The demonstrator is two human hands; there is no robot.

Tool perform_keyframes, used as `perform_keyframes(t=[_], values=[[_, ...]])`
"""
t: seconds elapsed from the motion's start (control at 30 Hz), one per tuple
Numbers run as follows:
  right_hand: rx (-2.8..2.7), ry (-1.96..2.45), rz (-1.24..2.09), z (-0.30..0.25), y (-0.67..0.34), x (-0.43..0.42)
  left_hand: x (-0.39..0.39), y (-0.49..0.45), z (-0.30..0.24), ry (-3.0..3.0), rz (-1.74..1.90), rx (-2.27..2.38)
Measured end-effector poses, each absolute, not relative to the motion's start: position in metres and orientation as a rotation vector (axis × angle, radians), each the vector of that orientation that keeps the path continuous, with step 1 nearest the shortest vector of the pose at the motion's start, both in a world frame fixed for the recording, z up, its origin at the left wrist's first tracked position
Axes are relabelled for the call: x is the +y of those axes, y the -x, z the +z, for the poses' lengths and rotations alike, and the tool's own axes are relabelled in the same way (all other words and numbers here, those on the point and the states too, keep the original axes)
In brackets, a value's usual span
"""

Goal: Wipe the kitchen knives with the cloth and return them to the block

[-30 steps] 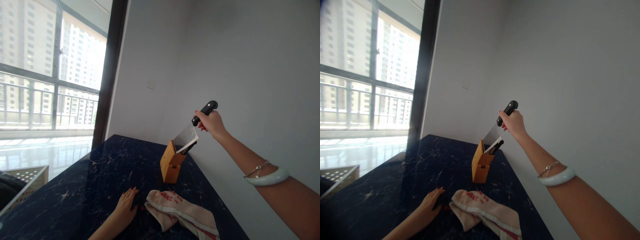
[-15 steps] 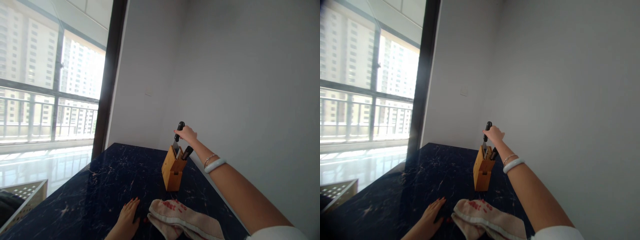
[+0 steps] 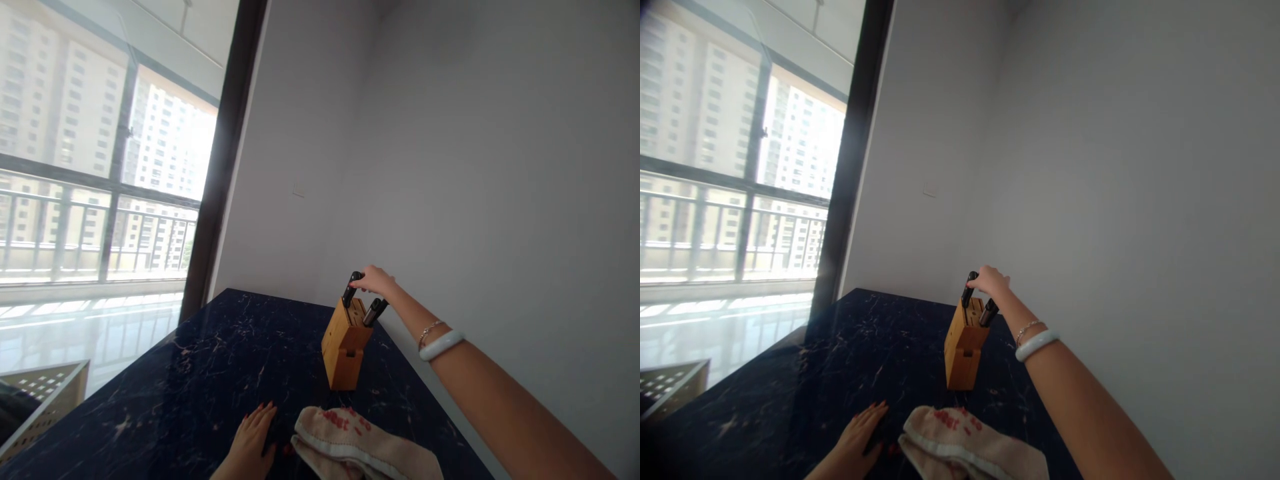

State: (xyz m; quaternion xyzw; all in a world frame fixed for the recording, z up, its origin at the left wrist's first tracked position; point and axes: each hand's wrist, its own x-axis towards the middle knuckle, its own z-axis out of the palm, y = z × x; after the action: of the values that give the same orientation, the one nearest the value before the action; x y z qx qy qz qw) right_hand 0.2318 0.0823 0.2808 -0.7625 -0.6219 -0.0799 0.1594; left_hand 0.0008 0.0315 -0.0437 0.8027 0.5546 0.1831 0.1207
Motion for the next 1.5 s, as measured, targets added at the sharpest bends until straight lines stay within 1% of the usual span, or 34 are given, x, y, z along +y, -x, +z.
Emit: perform_keyframes(t=[0.17, 0.23, 0.37, 0.53, 0.6, 0.7, 0.8, 0.9, 1.0, 1.1, 1.13, 1.2, 1.3, 1.37, 1.5], values=[[-1.863, 2.138, -0.536, 0.295, -0.236, 0.052, 0.036, -0.001, -0.054, -2.340, 0.658, 1.608], [-1.866, 2.145, -0.576, 0.291, -0.238, 0.044, 0.037, -0.001, -0.057, -2.350, 0.689, 1.622], [-1.842, 2.154, -0.274, 0.269, -0.244, 0.039, 0.036, -0.001, -0.057, -2.361, 0.652, 1.636], [-1.792, 2.139, 0.002, 0.243, -0.249, 0.043, 0.036, 0.000, -0.057, -2.363, 0.745, 1.604], [-1.771, 2.118, 0.117, 0.236, -0.249, 0.044, 0.036, 0.000, -0.054, -2.361, 0.714, 1.597], [-1.733, 2.068, 0.226, 0.234, -0.249, 0.045, 0.033, -0.001, -0.047, -2.356, 0.611, 1.610], [-1.702, 1.997, 0.242, 0.247, -0.253, 0.043, 0.031, -0.001, -0.043, -2.362, 0.572, 1.612], [-1.654, 1.900, 0.122, 0.277, -0.259, 0.030, 0.032, -0.001, -0.046, -2.358, 0.605, 1.595], [-1.612, 1.647, -0.265, 0.309, -0.263, -0.002, 0.033, -0.002, -0.049, -2.366, 0.633, 1.604], [-1.496, 1.397, -0.591, 0.319, -0.259, -0.047, 0.030, -0.001, -0.044, -2.377, 0.552, 1.616], [-1.438, 1.321, -0.650, 0.313, -0.256, -0.063, 0.028, -0.001, -0.041, -2.379, 0.521, 1.609], [-1.341, 1.236, -0.660, 0.291, -0.249, -0.091, 0.025, -0.001, -0.035, -2.371, 0.487, 1.607], [-1.234, 1.247, -0.502, 0.231, -0.240, -0.117, 0.020, -0.001, -0.029, -2.364, 0.506, 1.622], [-1.176, 1.261, -0.271, 0.184, -0.232, -0.119, 0.018, -0.001, -0.026, -2.330, 0.517, 1.632], [-1.167, 1.155, 0.426, 0.100, -0.214, -0.094, 0.015, 0.000, -0.019, -2.245, 0.539, 1.601]])
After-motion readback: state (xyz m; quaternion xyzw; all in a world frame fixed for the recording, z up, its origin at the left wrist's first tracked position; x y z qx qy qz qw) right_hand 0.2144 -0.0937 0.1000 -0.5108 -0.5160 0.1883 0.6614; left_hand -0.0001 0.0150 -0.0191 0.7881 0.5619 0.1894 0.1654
